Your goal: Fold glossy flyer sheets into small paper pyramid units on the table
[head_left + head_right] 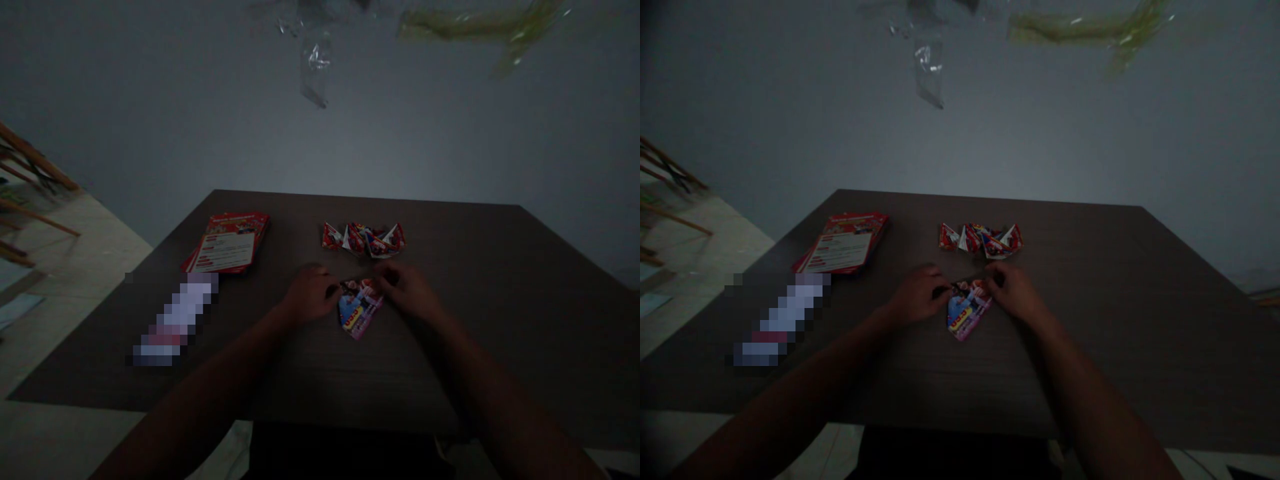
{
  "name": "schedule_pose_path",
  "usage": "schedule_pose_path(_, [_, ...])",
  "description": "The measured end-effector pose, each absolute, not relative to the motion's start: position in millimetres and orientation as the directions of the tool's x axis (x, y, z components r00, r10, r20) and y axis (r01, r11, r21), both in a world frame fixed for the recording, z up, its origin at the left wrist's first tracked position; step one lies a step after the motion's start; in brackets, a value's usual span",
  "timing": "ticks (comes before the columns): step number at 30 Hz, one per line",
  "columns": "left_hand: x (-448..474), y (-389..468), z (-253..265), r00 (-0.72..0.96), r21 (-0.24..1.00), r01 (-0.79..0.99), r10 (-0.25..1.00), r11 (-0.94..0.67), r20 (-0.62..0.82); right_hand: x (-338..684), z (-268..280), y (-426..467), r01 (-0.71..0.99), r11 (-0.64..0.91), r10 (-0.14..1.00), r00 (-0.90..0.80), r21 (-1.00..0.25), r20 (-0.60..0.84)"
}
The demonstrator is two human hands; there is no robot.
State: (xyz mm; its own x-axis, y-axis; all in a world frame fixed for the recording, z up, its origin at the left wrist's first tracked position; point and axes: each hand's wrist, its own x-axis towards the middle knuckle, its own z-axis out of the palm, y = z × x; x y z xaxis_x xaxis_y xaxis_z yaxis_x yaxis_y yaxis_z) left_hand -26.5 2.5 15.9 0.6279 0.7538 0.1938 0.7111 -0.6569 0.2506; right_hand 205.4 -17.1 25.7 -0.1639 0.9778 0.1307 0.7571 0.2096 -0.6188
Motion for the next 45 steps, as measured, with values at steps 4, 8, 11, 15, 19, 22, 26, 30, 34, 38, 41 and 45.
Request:
schedule_pose_path(4, [-24,1,12,0.605,0.231,0.731,0.766,-0.643,0.218,210,20,-14,0.815,0.188,0.977,-0.213,-0.549,0.019])
schedule_pose_path(8, [-23,1,11,0.600,0.235,0.734,0.770,-0.638,0.215,211,21,-16,0.834,0.232,0.960,-0.280,-0.501,-0.020])
schedule_pose_path(11, [-22,2,10,0.611,0.239,0.725,0.763,-0.646,0.210,208,27,-20,0.835,0.274,0.944,-0.329,-0.478,-0.034])
schedule_pose_path(15, [-20,3,9,0.621,0.242,0.714,0.754,-0.656,0.213,203,29,-24,0.823,0.330,0.929,-0.370,-0.463,0.005])
schedule_pose_path(19, [-17,4,7,0.659,0.250,0.675,0.719,-0.695,0.221,198,25,-24,0.748,0.471,0.871,-0.480,-0.467,0.110])
schedule_pose_path(22, [-15,6,7,0.726,0.243,0.614,0.659,-0.750,0.197,196,21,-25,0.661,0.562,0.807,-0.570,-0.497,0.155])
schedule_pose_path(26, [-16,6,11,0.785,0.265,0.549,0.598,-0.793,0.163,195,22,-28,0.619,0.590,0.778,-0.608,-0.519,0.159])
schedule_pose_path(30, [-24,4,17,0.816,0.312,0.496,0.558,-0.810,0.153,195,24,-30,0.623,0.586,0.777,-0.612,-0.518,0.144])
schedule_pose_path(34, [-32,4,20,0.845,0.323,0.465,0.522,-0.824,0.114,195,25,-30,0.629,0.590,0.772,-0.623,-0.506,0.126])
schedule_pose_path(38, [-35,0,23,0.857,0.307,0.460,0.507,-0.833,0.092,196,23,-30,0.636,0.596,0.771,-0.624,-0.490,0.128])
schedule_pose_path(41, [-34,-3,24,0.845,0.285,0.488,0.528,-0.825,0.084,196,23,-30,0.642,0.599,0.771,-0.623,-0.479,0.129])
schedule_pose_path(45, [-34,-3,24,0.839,0.282,0.490,0.534,-0.825,0.106,193,21,-29,0.638,0.625,0.756,-0.638,-0.450,0.146])
